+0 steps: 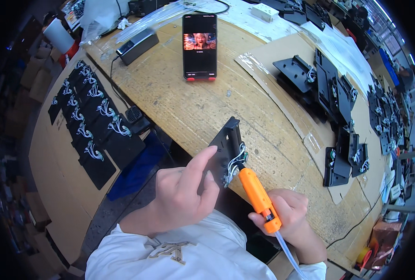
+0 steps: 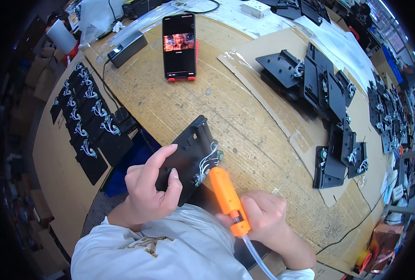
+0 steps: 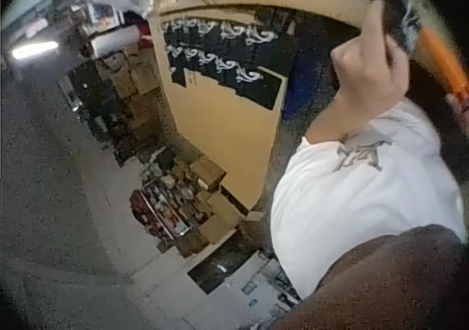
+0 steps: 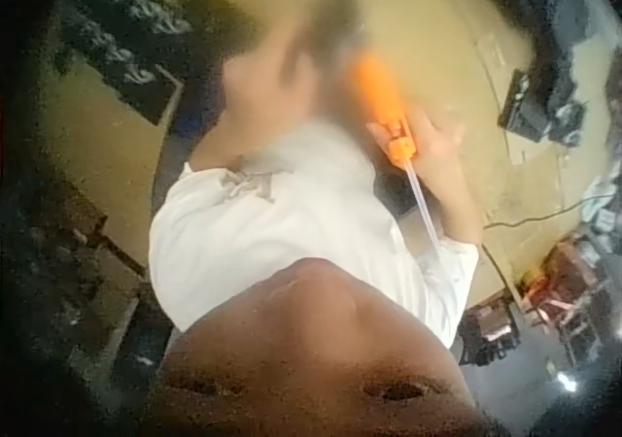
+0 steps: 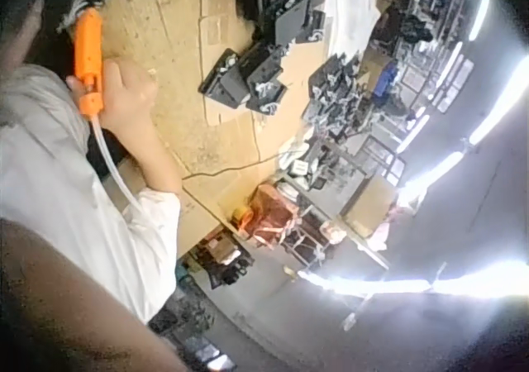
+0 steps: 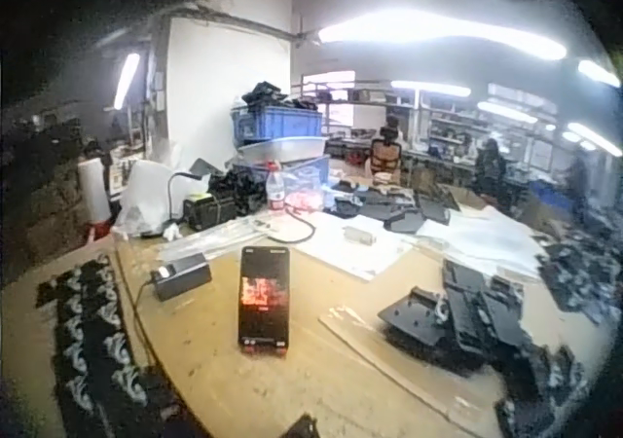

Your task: The person uses a hot glue gun to apply adhesive to the internal wiring and components of black plastic electronic housings. They handle the units one by one, applying glue to specific areas, and then place the finished units onto a cardboard sheet on the table.

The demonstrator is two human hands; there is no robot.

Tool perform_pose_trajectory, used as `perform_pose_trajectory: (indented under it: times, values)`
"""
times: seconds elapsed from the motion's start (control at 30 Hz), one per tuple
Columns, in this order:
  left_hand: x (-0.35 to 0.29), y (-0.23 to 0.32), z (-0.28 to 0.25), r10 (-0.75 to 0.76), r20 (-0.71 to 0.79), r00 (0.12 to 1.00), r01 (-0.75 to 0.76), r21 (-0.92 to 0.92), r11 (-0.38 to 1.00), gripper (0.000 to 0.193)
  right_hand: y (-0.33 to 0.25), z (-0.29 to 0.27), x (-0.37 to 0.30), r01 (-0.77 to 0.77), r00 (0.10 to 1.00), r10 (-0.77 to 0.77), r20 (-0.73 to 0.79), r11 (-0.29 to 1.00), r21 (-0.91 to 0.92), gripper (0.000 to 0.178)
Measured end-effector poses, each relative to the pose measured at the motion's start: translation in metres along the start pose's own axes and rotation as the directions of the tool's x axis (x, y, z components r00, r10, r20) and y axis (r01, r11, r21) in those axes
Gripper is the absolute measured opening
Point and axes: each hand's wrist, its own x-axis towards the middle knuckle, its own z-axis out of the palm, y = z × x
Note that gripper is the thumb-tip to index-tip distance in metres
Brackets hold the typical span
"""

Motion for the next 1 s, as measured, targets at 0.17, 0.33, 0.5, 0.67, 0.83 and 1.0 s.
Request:
perform_pose_trajectory:
  times: [0.17, 0.33, 0.5, 0.67, 0.83, 1.0]
  values:
    - [-0.002, -0.014, -0.033, -0.287, 0.218, 0.933, 0.272, 0.097, 0.957, 0.046, 0.013, -0.010, -0.006, -0.200, 0.975, 0.203, -0.087, 0.979, 0.050, 0.040]
    - [-0.004, -0.050, -0.055, -0.292, 0.324, 0.900, 0.266, 0.124, 0.956, 0.028, 0.063, 0.003, -0.055, -0.405, 0.878, 0.469, -0.096, 0.835, 0.372, 0.027]
    - [-0.027, -0.062, -0.088, -0.495, 0.266, 0.827, 0.531, -0.083, 0.843, 0.020, 0.089, 0.016, -0.056, -0.452, 0.760, 0.631, -0.158, 0.686, 0.570, 0.041]
    - [-0.115, -0.102, -0.169, -0.831, -0.371, 0.414, 0.641, -0.529, 0.556, 0.036, 0.086, 0.019, -0.041, -0.400, 0.675, 0.715, -0.185, 0.564, 0.722, 0.041]
    - [-0.178, -0.206, -0.285, -0.812, -0.542, 0.217, 0.536, -0.629, 0.563, 0.017, 0.121, 0.016, -0.059, -0.442, 0.655, 0.715, -0.245, 0.625, 0.643, 0.044]
    - [-0.205, -0.346, -0.334, -0.843, -0.522, 0.126, 0.461, -0.722, 0.516, 0.011, 0.081, 0.011, -0.002, -0.352, 0.864, 0.480, -0.155, 0.794, 0.496, 0.089]
